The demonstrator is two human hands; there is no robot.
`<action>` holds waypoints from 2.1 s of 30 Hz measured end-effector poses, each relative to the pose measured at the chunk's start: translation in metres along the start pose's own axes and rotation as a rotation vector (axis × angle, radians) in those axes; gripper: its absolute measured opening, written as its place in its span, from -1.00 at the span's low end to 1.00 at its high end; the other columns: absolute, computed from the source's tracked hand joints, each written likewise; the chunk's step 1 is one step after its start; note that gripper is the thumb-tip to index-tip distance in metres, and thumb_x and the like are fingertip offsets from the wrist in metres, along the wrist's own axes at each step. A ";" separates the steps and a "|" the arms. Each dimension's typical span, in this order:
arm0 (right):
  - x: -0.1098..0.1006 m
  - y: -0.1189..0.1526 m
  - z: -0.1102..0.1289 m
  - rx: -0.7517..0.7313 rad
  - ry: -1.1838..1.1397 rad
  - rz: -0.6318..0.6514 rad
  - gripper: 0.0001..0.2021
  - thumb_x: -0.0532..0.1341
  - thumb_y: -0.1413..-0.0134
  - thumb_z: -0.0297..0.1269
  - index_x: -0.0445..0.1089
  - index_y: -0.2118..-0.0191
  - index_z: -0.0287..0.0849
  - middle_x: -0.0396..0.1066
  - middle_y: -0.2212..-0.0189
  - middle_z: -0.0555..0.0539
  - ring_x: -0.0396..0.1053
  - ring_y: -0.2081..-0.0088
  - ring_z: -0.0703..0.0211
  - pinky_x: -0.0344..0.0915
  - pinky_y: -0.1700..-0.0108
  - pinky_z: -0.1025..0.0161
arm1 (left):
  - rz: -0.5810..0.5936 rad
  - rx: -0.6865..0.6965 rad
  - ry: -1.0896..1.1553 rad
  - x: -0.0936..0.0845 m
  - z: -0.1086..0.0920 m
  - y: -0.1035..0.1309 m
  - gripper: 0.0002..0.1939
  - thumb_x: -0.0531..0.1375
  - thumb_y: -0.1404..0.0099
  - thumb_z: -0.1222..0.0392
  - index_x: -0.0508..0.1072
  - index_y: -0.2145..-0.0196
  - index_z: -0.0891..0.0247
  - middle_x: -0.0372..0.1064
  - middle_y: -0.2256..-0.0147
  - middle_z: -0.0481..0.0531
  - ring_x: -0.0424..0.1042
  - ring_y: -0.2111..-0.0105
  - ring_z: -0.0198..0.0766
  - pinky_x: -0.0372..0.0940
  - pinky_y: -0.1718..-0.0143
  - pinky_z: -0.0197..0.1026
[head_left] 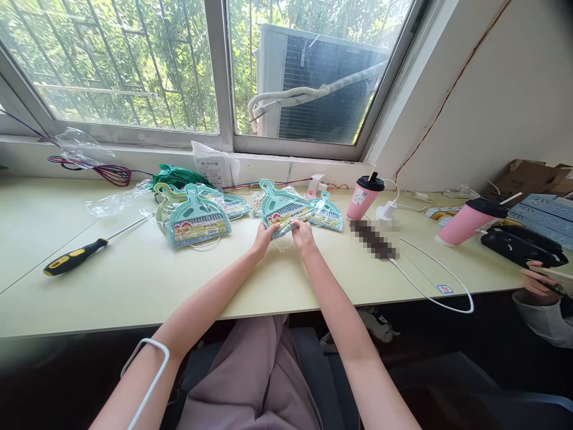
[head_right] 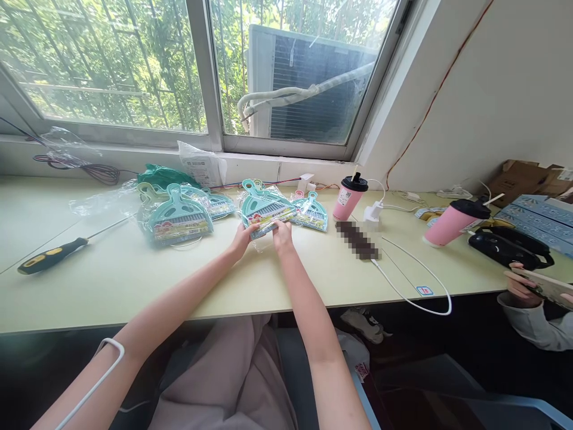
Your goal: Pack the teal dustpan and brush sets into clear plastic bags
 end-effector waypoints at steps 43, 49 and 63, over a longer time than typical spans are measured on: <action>-0.017 -0.018 0.012 0.015 0.081 -0.028 -0.72 0.28 0.09 -0.64 0.39 0.26 -0.16 0.52 0.39 0.06 0.50 0.32 0.28 0.49 0.21 0.34 | 0.043 -0.074 -0.198 -0.001 0.007 -0.001 -0.48 0.43 0.09 0.00 0.48 0.20 0.30 0.54 0.20 0.15 0.51 0.24 -0.11 0.45 0.18 0.00; -0.014 -0.020 0.019 0.019 0.129 0.029 -0.62 0.23 0.15 -0.71 0.40 0.21 -0.14 0.52 0.39 0.08 0.50 0.32 0.24 0.51 0.17 0.26 | 0.091 -0.075 -0.192 0.004 0.006 0.002 -0.49 0.41 0.02 -0.01 0.47 0.15 0.31 0.53 0.17 0.16 0.53 0.21 -0.07 0.45 0.13 0.07; -0.016 -0.024 0.018 0.052 0.118 0.060 -0.66 0.24 0.11 -0.70 0.42 0.21 -0.18 0.51 0.42 0.06 0.49 0.38 0.27 0.50 0.22 0.31 | 0.138 -0.092 -0.180 0.009 0.008 0.003 -0.43 0.44 0.04 -0.03 0.45 0.13 0.30 0.53 0.15 0.15 0.53 0.24 -0.11 0.48 0.13 0.04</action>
Point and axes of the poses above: each hand's wrist, its own y-axis away from the middle knuckle, its own x-axis out of the palm, z = x × y, the point moved 10 cm from there along -y, towards the middle knuckle
